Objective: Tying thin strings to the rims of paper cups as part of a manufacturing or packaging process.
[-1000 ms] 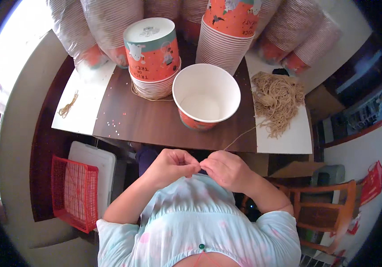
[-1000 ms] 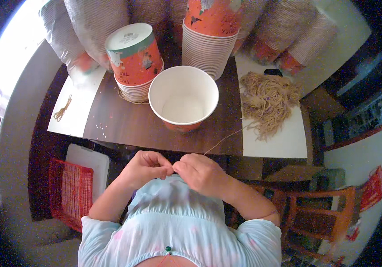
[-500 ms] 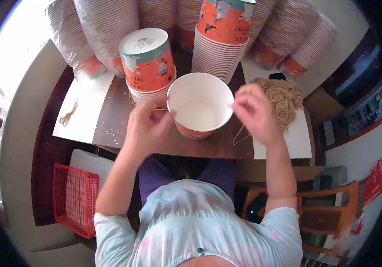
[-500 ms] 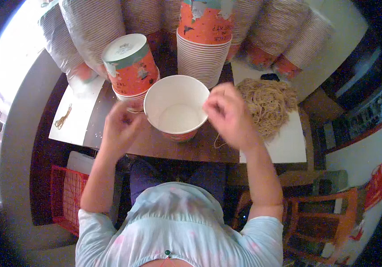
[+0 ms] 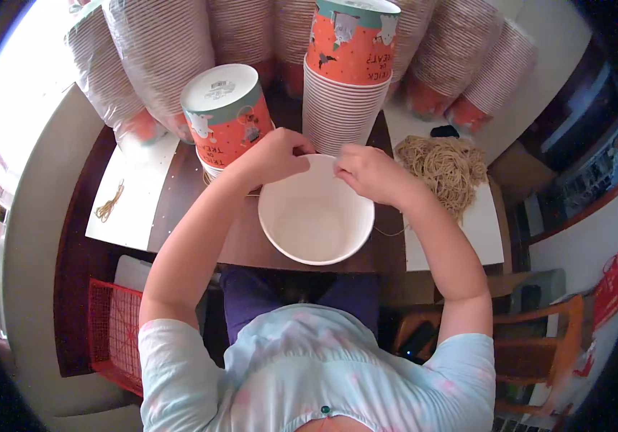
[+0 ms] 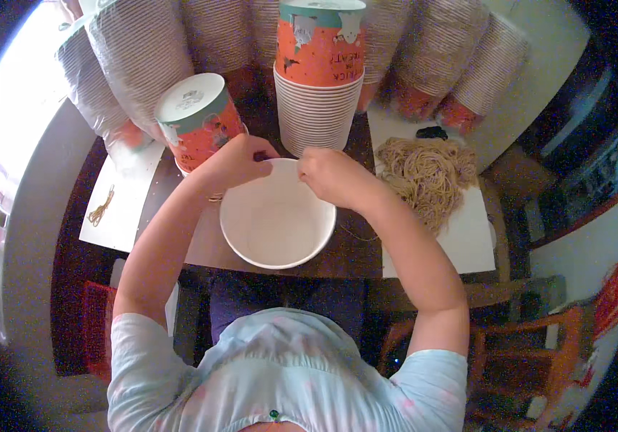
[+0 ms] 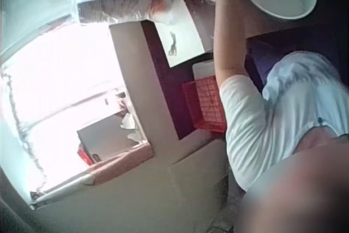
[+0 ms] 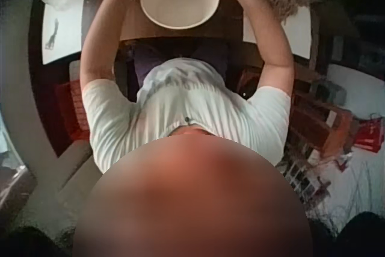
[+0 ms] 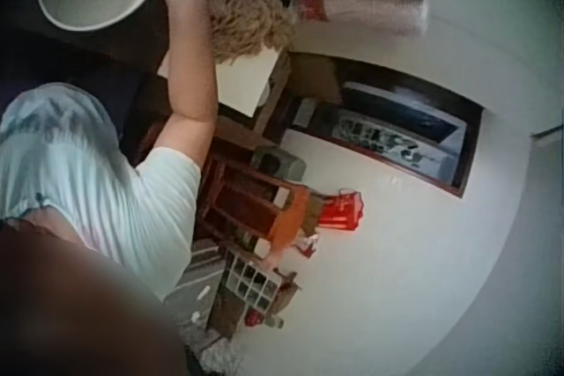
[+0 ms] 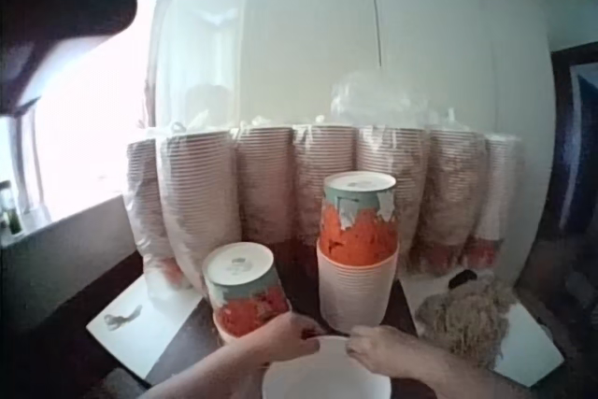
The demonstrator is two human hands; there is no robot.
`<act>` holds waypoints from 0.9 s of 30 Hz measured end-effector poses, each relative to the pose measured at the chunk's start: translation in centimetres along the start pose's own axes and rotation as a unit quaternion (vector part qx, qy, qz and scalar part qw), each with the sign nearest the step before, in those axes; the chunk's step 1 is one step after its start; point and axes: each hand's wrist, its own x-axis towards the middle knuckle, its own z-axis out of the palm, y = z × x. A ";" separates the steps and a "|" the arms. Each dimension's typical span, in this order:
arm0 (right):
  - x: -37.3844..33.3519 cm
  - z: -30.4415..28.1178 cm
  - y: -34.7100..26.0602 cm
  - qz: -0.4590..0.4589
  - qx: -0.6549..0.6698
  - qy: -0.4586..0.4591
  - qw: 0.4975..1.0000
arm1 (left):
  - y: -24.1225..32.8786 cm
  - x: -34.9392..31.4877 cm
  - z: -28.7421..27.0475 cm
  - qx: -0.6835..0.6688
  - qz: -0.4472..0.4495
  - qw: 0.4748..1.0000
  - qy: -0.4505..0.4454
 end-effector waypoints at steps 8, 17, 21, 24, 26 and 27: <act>0.8 0.3 -0.9 -0.045 -0.015 -0.032 0.998 | -0.7 -1.9 0.0 -0.074 -0.065 0.994 -0.042; 0.2 0.8 -1.4 -0.073 -0.060 0.005 0.995 | 0.7 -2.6 0.7 -0.033 -0.061 0.997 0.018; -0.8 -0.3 -1.6 -0.018 -0.080 -0.020 0.996 | 0.3 -3.2 1.2 -0.008 -0.061 0.993 0.097; -1.4 -0.2 -1.7 0.022 -0.072 -0.032 0.997 | 0.8 -3.9 1.1 -0.026 -0.118 0.987 0.109; -1.5 -0.1 -1.7 0.024 -0.060 -0.026 0.998 | 1.0 -4.1 0.8 -0.039 -0.129 0.986 0.100; -1.5 -0.1 -1.8 0.032 -0.057 -0.021 0.998 | 1.0 -4.2 0.7 -0.053 -0.141 0.984 0.092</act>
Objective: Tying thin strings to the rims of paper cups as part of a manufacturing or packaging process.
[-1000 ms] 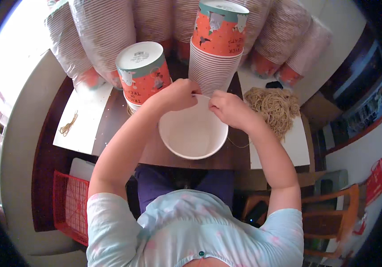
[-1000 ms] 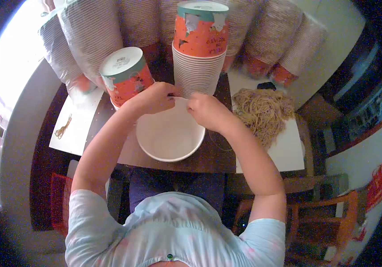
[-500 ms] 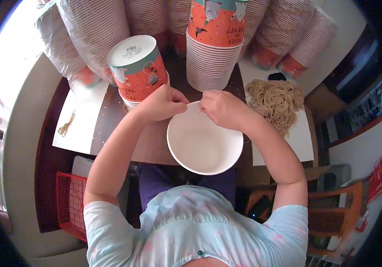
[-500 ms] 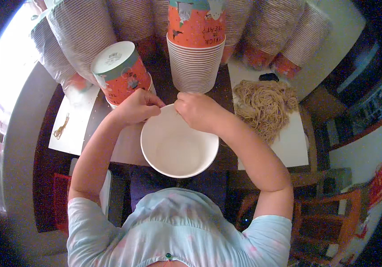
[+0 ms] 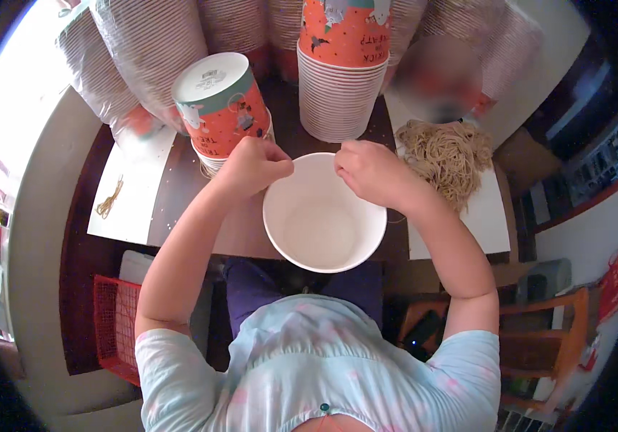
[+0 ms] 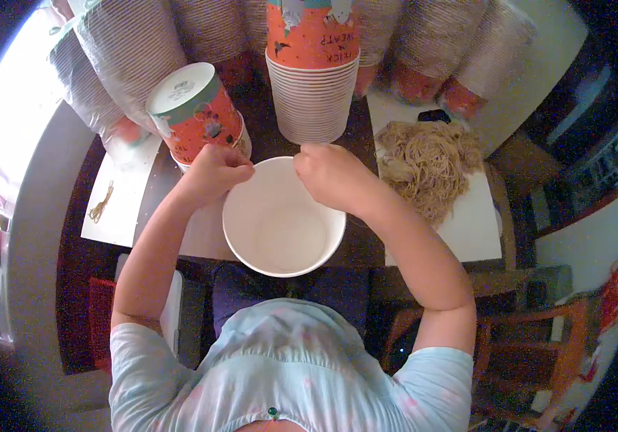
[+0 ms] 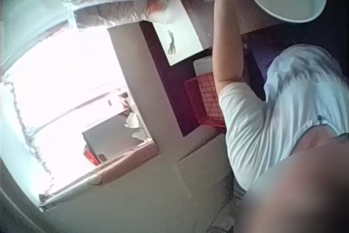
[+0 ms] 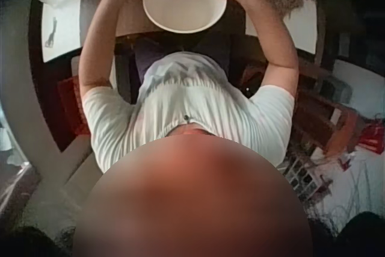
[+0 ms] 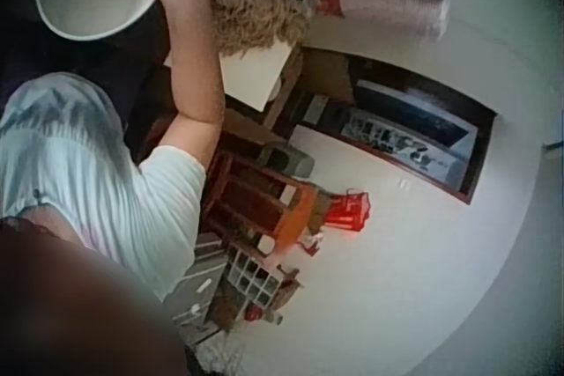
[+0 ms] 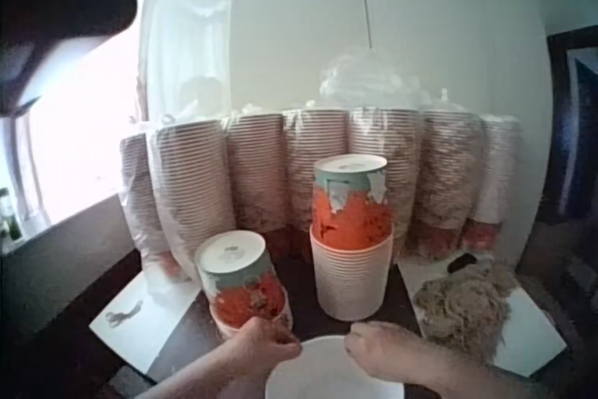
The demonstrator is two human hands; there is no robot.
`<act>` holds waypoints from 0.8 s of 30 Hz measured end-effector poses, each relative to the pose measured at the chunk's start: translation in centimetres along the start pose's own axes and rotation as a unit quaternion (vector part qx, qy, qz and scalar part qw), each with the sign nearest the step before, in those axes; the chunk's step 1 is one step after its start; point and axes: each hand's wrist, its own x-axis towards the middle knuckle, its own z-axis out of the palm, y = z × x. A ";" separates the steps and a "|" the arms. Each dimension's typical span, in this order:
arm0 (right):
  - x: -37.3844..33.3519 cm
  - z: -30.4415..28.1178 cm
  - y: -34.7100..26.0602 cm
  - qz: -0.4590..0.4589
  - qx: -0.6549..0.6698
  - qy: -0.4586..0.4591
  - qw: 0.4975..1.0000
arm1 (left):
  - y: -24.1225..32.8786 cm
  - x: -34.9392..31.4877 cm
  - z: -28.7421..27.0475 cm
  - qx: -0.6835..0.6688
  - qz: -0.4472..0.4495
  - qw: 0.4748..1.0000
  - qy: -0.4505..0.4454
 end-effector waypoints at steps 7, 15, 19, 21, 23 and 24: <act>0.2 0.4 -0.6 -0.009 0.005 0.028 1.000 | -0.1 -0.4 -0.2 -0.002 0.027 0.999 -0.035; 0.4 0.7 -0.8 -0.025 -0.011 0.046 0.999 | 0.8 -0.8 0.7 0.128 0.018 0.991 0.024; 0.6 1.2 -0.5 -0.026 -0.017 0.049 0.998 | 0.4 -1.1 1.0 0.175 0.047 0.983 0.039; 1.0 1.2 0.1 -0.032 -0.029 0.070 0.997 | 0.4 -1.9 1.2 0.157 0.071 0.985 0.025; 1.4 1.2 0.4 -0.039 -0.039 0.091 0.994 | 0.0 -2.6 1.5 0.102 0.070 0.992 0.017; 1.6 1.0 0.4 -0.055 0.000 0.117 0.992 | -0.2 -3.0 1.7 0.045 0.069 0.997 0.009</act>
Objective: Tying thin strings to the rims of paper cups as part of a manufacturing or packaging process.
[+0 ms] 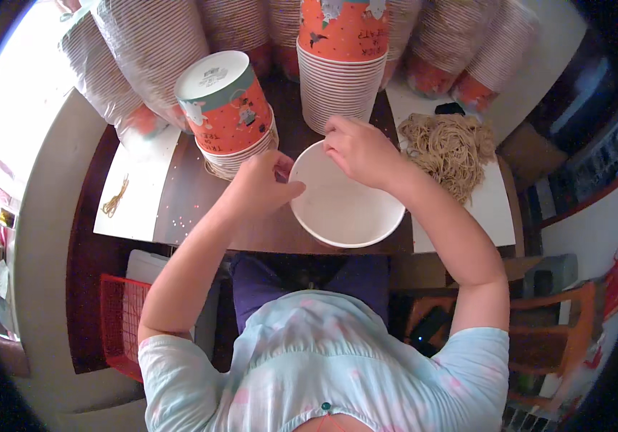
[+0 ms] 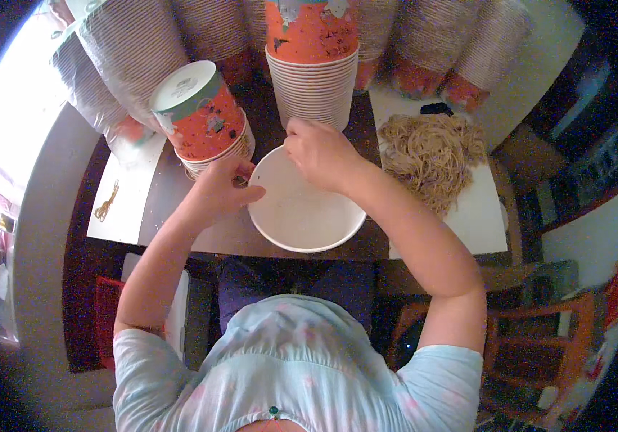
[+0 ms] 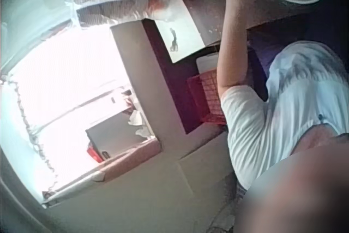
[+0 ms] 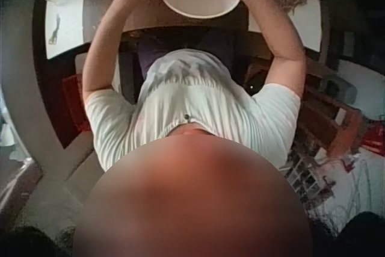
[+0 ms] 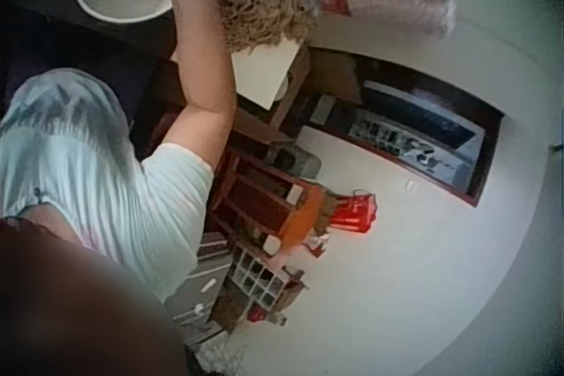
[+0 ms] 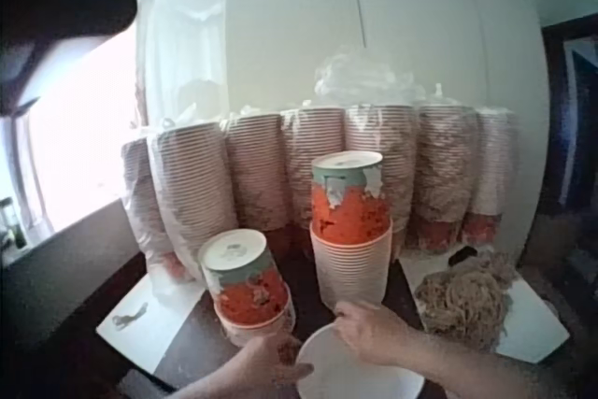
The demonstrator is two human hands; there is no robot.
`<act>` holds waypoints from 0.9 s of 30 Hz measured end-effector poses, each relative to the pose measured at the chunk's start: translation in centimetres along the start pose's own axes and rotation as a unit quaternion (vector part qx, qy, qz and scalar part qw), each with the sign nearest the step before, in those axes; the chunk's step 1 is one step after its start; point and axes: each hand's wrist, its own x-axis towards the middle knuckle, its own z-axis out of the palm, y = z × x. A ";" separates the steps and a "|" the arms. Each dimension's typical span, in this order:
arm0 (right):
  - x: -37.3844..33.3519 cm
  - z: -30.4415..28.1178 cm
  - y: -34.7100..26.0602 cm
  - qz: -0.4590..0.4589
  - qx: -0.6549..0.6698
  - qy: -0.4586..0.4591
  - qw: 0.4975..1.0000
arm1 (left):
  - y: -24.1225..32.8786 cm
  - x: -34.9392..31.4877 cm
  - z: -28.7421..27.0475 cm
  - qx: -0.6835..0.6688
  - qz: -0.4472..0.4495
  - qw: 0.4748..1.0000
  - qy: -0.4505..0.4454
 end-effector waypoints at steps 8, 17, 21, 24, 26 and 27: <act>-0.2 -0.9 -4.0 0.108 0.191 -0.054 0.974 | -1.7 -2.6 0.6 -0.352 -0.157 0.923 0.014; 0.7 1.2 -4.4 0.207 0.234 -0.053 0.949 | -3.2 -1.9 1.0 -0.277 -0.085 0.957 0.009; 0.9 1.7 -4.3 0.199 0.230 -0.058 0.951 | -3.6 -1.7 1.1 -0.277 -0.075 0.958 0.007; 0.9 2.2 -4.2 0.194 0.224 -0.046 0.954 | -3.4 -1.4 1.3 -0.252 -0.028 0.967 0.003; 1.2 2.2 -4.6 0.188 0.216 -0.032 0.958 | -4.2 -1.3 1.8 -0.242 -0.007 0.970 0.022; 1.5 2.1 -4.8 0.191 0.220 -0.051 0.955 | -4.4 -1.4 1.9 -0.233 0.014 0.972 0.041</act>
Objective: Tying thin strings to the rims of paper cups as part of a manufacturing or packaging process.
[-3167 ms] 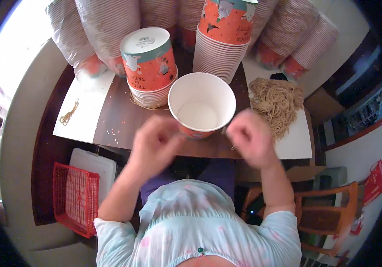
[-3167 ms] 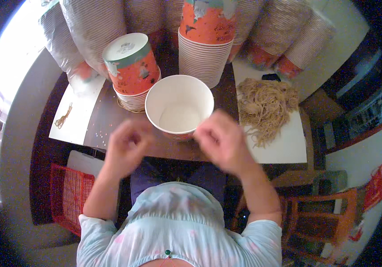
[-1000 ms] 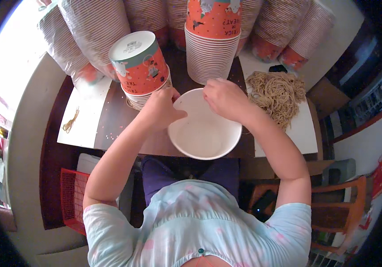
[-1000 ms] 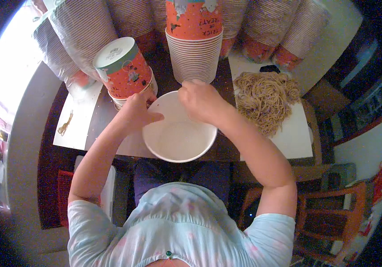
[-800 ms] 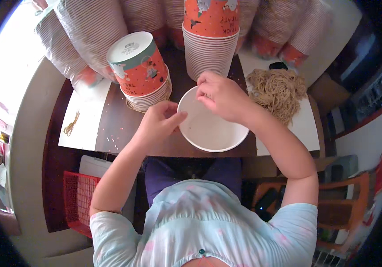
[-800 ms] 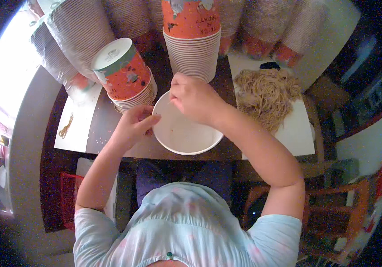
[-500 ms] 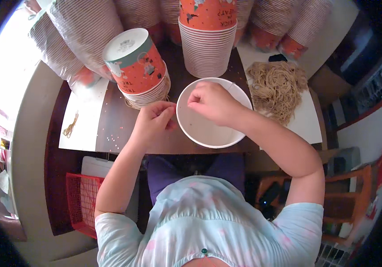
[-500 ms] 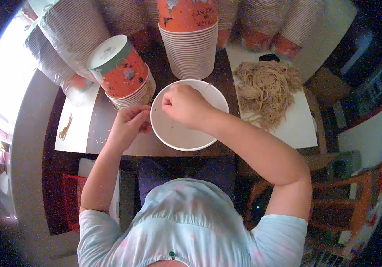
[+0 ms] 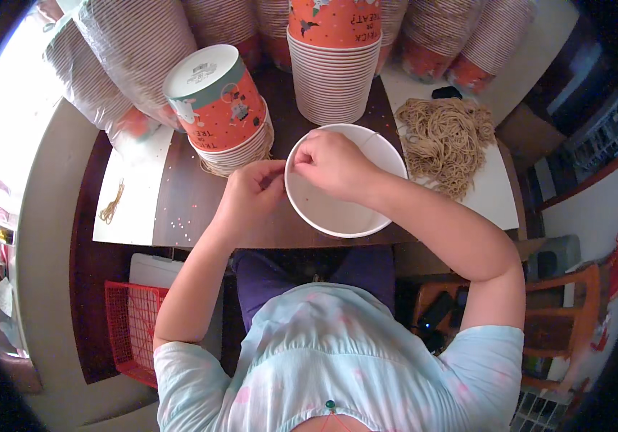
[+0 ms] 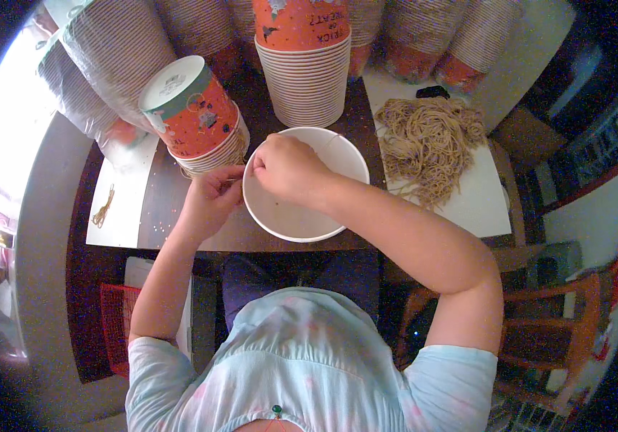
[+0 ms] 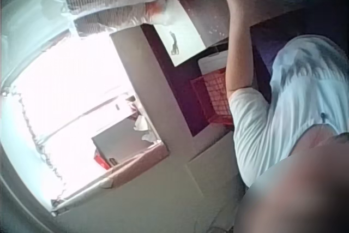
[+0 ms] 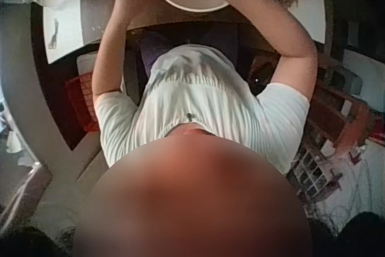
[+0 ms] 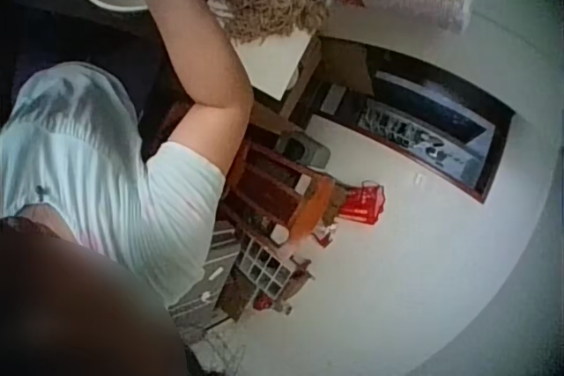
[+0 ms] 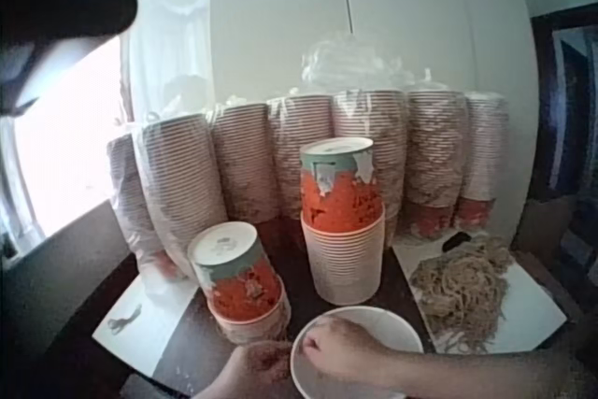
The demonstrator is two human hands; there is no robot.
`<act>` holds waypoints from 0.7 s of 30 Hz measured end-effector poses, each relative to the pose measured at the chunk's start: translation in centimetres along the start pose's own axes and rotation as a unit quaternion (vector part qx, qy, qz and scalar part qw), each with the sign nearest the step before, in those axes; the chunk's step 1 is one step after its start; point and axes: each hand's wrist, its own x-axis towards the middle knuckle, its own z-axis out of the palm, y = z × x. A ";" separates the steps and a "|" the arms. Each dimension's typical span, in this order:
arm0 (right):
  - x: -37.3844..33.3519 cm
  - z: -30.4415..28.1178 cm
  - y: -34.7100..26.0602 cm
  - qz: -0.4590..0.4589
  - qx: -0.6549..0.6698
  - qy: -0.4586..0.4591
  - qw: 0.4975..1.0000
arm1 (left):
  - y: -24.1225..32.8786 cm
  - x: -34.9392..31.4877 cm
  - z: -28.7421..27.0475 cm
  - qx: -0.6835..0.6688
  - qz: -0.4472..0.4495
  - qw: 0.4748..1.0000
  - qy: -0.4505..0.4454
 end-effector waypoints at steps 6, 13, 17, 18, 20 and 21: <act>0.0 -0.3 -0.7 0.068 0.011 -0.066 0.995 | 2.6 -0.4 0.0 0.161 0.064 0.985 -0.017; -1.7 -1.8 -0.8 0.082 0.072 -0.135 0.985 | 3.9 -1.7 0.7 0.261 0.065 0.963 0.023; -4.2 -7.2 -6.1 0.091 -0.096 -0.243 0.961 | 2.3 -3.2 -1.1 0.056 -0.075 0.995 0.028; -5.4 -6.7 -6.4 0.035 -0.128 -0.187 0.973 | 2.3 -3.7 -1.3 -0.030 -0.120 0.992 0.020; -7.7 -5.1 -6.8 -0.064 -0.168 -0.068 0.981 | 3.1 -4.5 -1.2 -0.083 -0.133 0.988 -0.004; -8.1 -4.5 -7.1 -0.049 -0.188 -0.094 0.976 | 3.3 -4.6 -1.1 -0.134 -0.144 0.980 -0.035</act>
